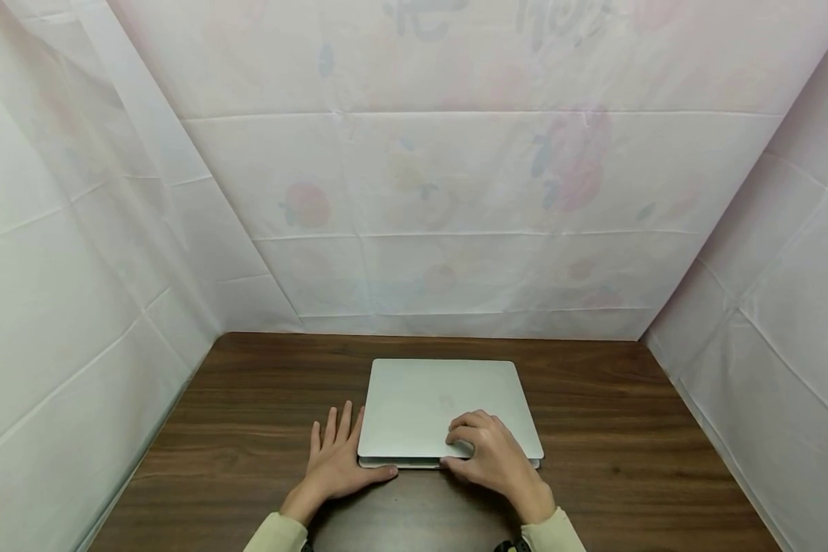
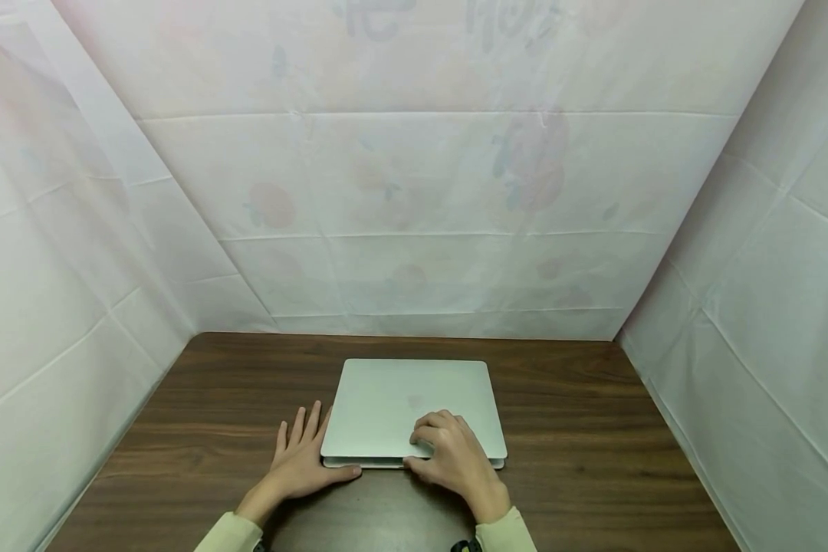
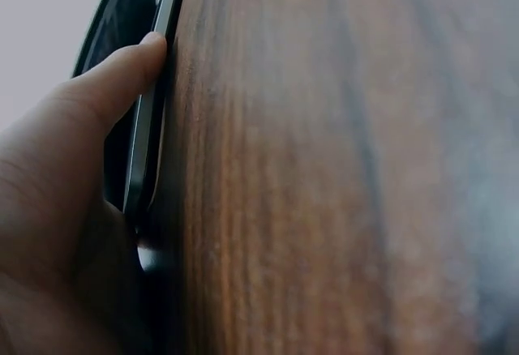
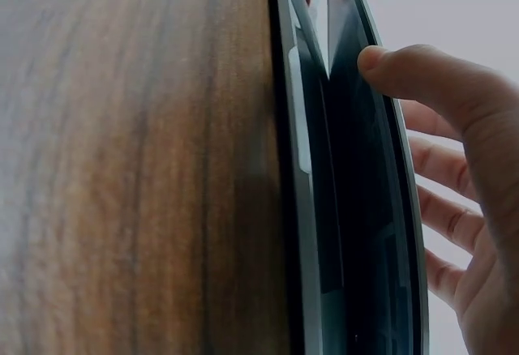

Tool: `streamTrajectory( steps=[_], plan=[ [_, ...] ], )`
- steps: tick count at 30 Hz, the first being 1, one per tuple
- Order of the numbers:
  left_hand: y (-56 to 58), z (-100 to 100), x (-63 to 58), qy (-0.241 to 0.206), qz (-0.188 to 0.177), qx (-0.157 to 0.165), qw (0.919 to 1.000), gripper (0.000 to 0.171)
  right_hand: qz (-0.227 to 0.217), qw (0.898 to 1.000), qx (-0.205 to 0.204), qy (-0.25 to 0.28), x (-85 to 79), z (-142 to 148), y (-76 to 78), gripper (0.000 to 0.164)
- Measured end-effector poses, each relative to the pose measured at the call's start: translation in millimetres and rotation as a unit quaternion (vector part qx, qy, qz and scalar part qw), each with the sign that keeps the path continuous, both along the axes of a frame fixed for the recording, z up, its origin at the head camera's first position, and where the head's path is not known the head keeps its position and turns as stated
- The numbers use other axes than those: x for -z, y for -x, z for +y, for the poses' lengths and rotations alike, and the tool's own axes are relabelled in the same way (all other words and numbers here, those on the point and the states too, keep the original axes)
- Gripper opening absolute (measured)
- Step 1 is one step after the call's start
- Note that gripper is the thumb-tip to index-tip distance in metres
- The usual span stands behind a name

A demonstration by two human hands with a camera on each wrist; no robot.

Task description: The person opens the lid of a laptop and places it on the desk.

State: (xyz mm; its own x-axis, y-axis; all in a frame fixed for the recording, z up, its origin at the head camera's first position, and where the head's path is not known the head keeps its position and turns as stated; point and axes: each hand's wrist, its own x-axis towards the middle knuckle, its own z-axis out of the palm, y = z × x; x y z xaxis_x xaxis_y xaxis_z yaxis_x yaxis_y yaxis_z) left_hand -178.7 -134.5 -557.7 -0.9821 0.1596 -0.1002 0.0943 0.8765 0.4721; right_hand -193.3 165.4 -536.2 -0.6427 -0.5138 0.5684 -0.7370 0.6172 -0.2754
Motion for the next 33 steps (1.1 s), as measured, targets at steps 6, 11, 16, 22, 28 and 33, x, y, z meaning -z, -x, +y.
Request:
streamTrajectory(
  steps=[6, 11, 16, 22, 28, 33],
  plan=[
    [0.7, -1.0, 6.5, -0.002, 0.011, -0.001, 0.9999, 0.132, 0.001, 1.0, -0.013, 0.016, -4.6, 0.7, 0.6, 0.027],
    [3.2, -2.2, 17.6, -0.002, 0.021, -0.006, 0.9998, 0.133, 0.002, 1.0, -0.015, 0.022, -8.0, 1.5, 1.1, 0.025],
    [4.4, -2.9, 20.4, -0.01, 0.025, -0.009, 0.9996, 0.135, 0.006, 1.0, -0.012, 0.02, -11.6, 1.9, 2.5, 0.023],
    [5.2, -3.2, 17.2, -0.002, 0.012, -0.01, 0.9999, 0.136, 0.001, 1.0, -0.01, 0.012, -18.7, 2.1, 3.6, 0.021],
    [2.9, -2.8, 10.0, -0.007, 0.004, 0.0, 1.0, 0.135, 0.009, 1.0, -0.011, 0.019, -23.2, 1.4, 5.7, 0.02],
    [1.6, -2.3, 1.8, -0.002, -0.01, 0.003, 0.9999, 0.132, 0.021, 1.0, -0.011, 0.02, -26.3, 1.0, 8.6, 0.02]
  ],
)
